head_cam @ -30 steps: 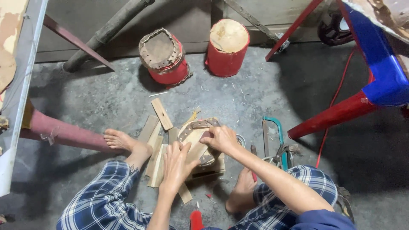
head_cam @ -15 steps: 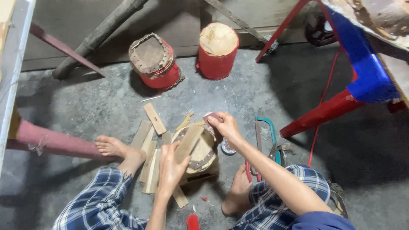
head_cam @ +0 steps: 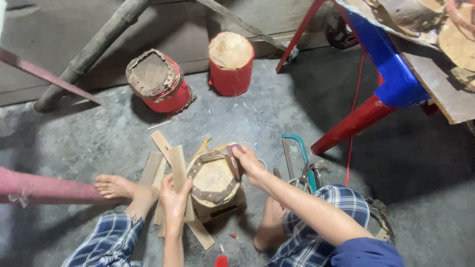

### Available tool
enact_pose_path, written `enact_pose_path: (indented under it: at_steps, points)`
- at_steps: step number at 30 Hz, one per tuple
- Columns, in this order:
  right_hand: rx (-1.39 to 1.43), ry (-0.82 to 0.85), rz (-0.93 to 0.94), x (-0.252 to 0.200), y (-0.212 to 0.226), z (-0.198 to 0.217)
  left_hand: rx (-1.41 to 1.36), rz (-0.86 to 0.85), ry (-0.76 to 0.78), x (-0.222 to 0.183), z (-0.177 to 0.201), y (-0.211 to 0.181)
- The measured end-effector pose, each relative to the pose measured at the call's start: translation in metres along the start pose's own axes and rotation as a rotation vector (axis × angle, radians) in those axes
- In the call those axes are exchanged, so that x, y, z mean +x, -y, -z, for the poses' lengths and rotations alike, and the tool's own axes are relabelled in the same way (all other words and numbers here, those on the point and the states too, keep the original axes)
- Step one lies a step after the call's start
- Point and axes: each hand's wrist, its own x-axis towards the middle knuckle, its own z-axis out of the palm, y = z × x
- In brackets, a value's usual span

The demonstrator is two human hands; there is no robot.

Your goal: A person sits on the floor and manually sands several small wooden planks using a piece of sandpaper, likely preparing them for assembly into an instrument.

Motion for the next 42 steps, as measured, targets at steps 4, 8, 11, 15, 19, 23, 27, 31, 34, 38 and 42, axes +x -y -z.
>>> enact_pose_path:
  at_steps: [4,8,11,15,19,23,27,31,34,38,42]
  points:
    - [-0.114,-0.057,0.036,-0.005,-0.009,-0.010,0.130,-0.012,-0.067,0.011,-0.012,0.029]
    - [-0.149,-0.062,0.064,-0.016,-0.003,-0.016,0.145,0.075,-0.035,0.011,-0.009,0.037]
    - [-0.186,-0.059,0.070,-0.019,-0.002,-0.020,0.093,0.144,-0.006,0.012,-0.008,0.035]
    - [-0.239,-0.039,0.098,-0.021,-0.007,-0.022,0.029,0.145,0.025,0.014,-0.009,0.043]
    - [-0.367,-0.016,0.096,-0.035,-0.008,-0.024,-0.064,0.139,-0.021,0.011,-0.005,0.038]
    - [-0.487,-0.085,0.201,-0.036,-0.004,-0.016,-0.188,0.077,-0.099,0.011,-0.003,0.035]
    - [-0.604,-0.075,0.362,-0.014,-0.015,-0.001,-0.268,0.127,-0.124,0.011,-0.003,0.034]
    - [-0.365,0.145,0.241,-0.068,0.016,-0.048,-0.346,0.138,-0.153,0.005,-0.006,0.022]
    - [-0.194,0.363,-0.084,-0.034,-0.009,-0.045,-0.429,0.159,-0.143,0.001,-0.006,0.014]
    - [-0.090,0.387,-0.072,-0.028,-0.018,-0.052,-0.480,0.185,-0.090,0.003,-0.007,0.016]
    - [-0.096,0.353,-0.057,-0.023,-0.019,-0.055,-0.467,0.192,-0.082,0.004,-0.007,0.011]
